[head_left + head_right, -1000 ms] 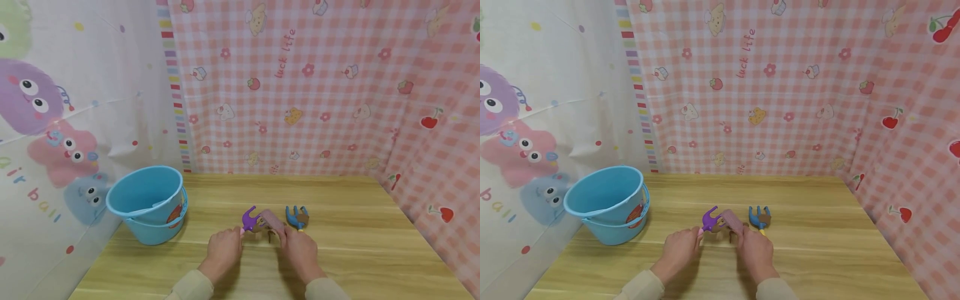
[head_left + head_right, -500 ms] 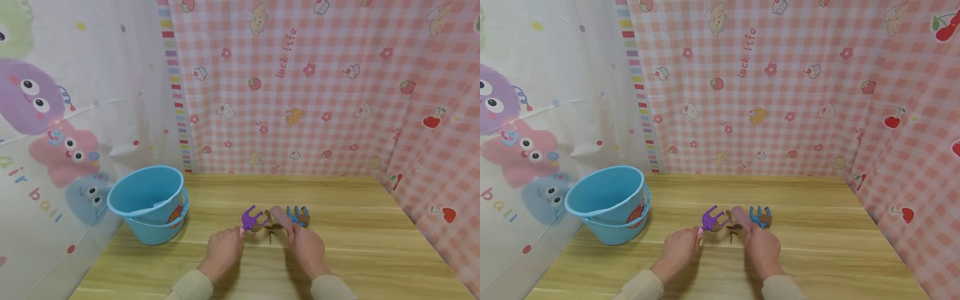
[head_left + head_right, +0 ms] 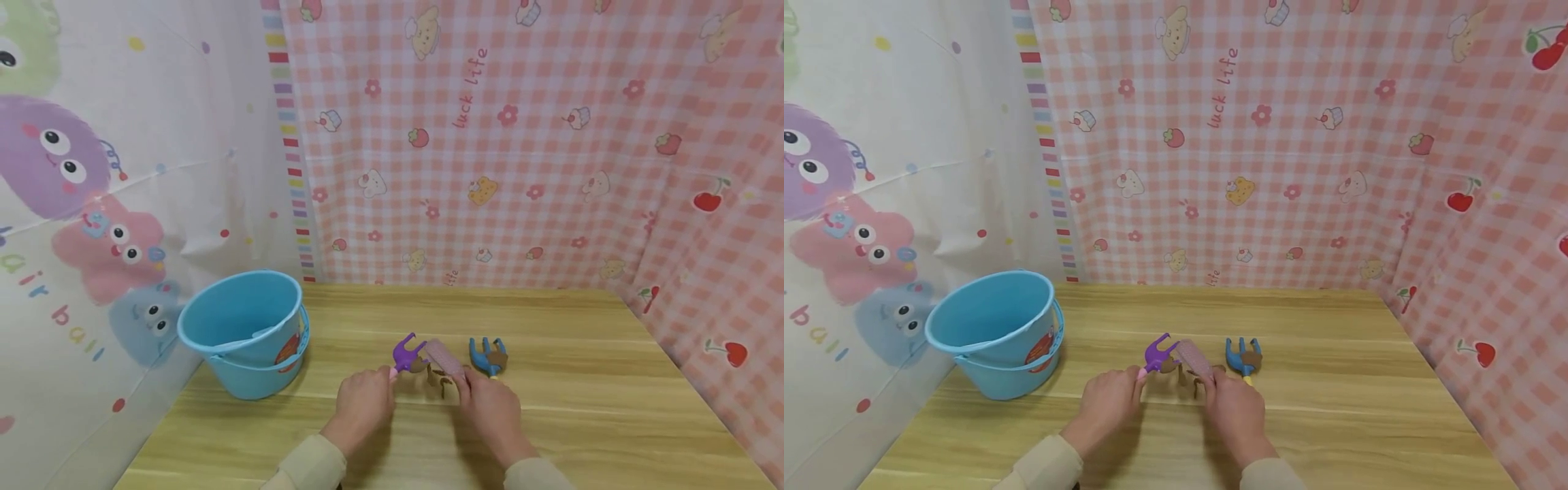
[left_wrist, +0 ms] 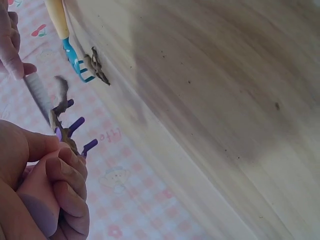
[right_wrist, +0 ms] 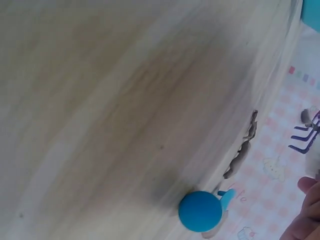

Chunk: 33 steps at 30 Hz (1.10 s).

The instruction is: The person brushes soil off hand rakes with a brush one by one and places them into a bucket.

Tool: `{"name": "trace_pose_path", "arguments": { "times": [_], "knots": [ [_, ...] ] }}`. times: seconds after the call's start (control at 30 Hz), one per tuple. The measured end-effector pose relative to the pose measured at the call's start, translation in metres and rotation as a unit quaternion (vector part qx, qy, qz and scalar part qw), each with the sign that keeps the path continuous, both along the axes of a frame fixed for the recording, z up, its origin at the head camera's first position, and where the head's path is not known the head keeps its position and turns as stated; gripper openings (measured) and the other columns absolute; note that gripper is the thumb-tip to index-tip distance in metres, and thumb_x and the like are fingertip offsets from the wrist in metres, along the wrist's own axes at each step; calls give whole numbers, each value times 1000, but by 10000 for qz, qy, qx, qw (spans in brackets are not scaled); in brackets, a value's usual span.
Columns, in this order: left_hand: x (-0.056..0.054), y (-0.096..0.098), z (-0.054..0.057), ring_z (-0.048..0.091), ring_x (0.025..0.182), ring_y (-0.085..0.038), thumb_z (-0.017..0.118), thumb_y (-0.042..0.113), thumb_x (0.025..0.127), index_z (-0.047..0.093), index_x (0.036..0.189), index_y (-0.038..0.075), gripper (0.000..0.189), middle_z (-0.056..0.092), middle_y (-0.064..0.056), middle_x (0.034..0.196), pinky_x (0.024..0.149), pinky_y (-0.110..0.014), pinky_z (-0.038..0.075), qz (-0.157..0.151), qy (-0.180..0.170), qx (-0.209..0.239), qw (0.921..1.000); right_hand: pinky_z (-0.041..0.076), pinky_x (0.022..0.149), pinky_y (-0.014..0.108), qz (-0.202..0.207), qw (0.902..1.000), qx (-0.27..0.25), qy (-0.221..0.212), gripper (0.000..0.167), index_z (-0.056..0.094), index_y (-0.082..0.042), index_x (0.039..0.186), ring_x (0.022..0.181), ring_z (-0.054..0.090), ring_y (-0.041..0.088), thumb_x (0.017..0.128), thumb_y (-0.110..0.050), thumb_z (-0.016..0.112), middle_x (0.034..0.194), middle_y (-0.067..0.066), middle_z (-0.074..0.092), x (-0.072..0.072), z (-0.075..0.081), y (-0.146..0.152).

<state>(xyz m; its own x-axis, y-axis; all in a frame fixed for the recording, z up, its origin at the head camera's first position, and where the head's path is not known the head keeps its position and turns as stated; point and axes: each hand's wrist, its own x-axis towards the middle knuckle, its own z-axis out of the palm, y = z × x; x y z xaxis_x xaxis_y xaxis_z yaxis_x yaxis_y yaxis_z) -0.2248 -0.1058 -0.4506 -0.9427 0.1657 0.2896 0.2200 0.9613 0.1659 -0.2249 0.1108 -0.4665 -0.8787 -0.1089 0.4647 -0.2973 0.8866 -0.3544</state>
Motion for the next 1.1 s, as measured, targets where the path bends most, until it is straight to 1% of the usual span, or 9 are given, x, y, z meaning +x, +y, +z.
{"name": "trace_pose_path", "arguments": {
  "times": [0.17, 0.33, 0.43, 0.53, 0.6, 0.67, 0.77, 0.93, 1.1],
  "knots": [
    [0, 1, -1, 54, 53, -22, 59, 27, 99, 62, 82, 10, 24, 53, -3, 60, 50, -37, 46, -64, -56, -10, 10000, 41, 43, 46, -361, 9993, -41, -90, 17, 68, -10, 89, 56, 62, 36, 95, -26, 66, 64, 11, 62, -5, -5, 7],
    [1, 2, -3, 55, 53, -22, 61, 27, 98, 62, 82, 9, 23, 54, -4, 61, 49, -37, 46, -55, -2, -77, 10000, 44, 46, 48, -583, 9971, -10, -499, 21, 68, -8, 89, 62, 64, 38, 97, -27, 63, 70, 15, 65, -7, -5, 16],
    [1, 2, -4, 56, 54, -22, 62, 27, 97, 62, 82, 10, 24, 54, -4, 61, 49, -37, 46, -22, 8, -140, 9999, 46, 48, 49, -627, 9962, -58, -598, 22, 68, -7, 91, 66, 66, 39, 97, -27, 62, 73, 16, 67, -6, -1, 19],
    [1, 3, -3, 56, 54, -22, 61, 27, 97, 62, 82, 10, 24, 54, -3, 61, 49, -36, 46, -45, 51, -208, 9998, 46, 49, 46, -421, 9977, -151, -508, 23, 69, -7, 92, 63, 65, 34, 98, -29, 62, 70, 10, 66, -3, 4, 14],
    [1, 4, -3, 56, 54, -22, 62, 26, 97, 62, 81, 10, 23, 54, -3, 61, 49, -36, 46, -106, 113, -238, 9996, 45, 48, 42, -40, 9991, -200, -377, 22, 69, -9, 91, 58, 61, 26, 97, -29, 63, 66, 4, 62, 0, 8, 7],
    [2, 4, -2, 57, 54, -22, 63, 25, 97, 62, 81, 9, 22, 55, -3, 61, 49, -36, 46, -166, 163, -221, 9995, 43, 47, 37, 370, 9990, -122, -220, 20, 69, -10, 89, 54, 56, 19, 96, -29, 65, 64, -1, 60, 2, 11, -1],
    [1, 4, -1, 57, 54, -22, 64, 25, 96, 62, 82, 9, 21, 55, -3, 61, 49, -36, 47, -146, 169, -172, 9996, 40, 44, 35, 584, 9983, 59, -18, 17, 69, -14, 84, 52, 52, 15, 94, -27, 68, 62, -5, 57, 6, 11, -9],
    [0, 4, -2, 58, 55, -23, 64, 26, 96, 61, 81, 9, 23, 56, -3, 61, 50, -37, 47, -58, 149, -165, 9997, 40, 42, 40, 186, 9992, 342, 21, 21, 64, -17, 75, 52, 55, 21, 93, -29, 69, 61, -3, 57, 6, 6, -11],
    [3, 4, -4, 59, 56, -23, 64, 26, 96, 62, 82, 10, 22, 57, -4, 62, 50, -37, 47, -113, 225, -225, 9994, 44, 44, 43, -83, 9987, 396, -304, 22, 65, -14, 76, 55, 61, 28, 94, -27, 67, 62, 3, 61, 3, 2, -3]
  ]
}}
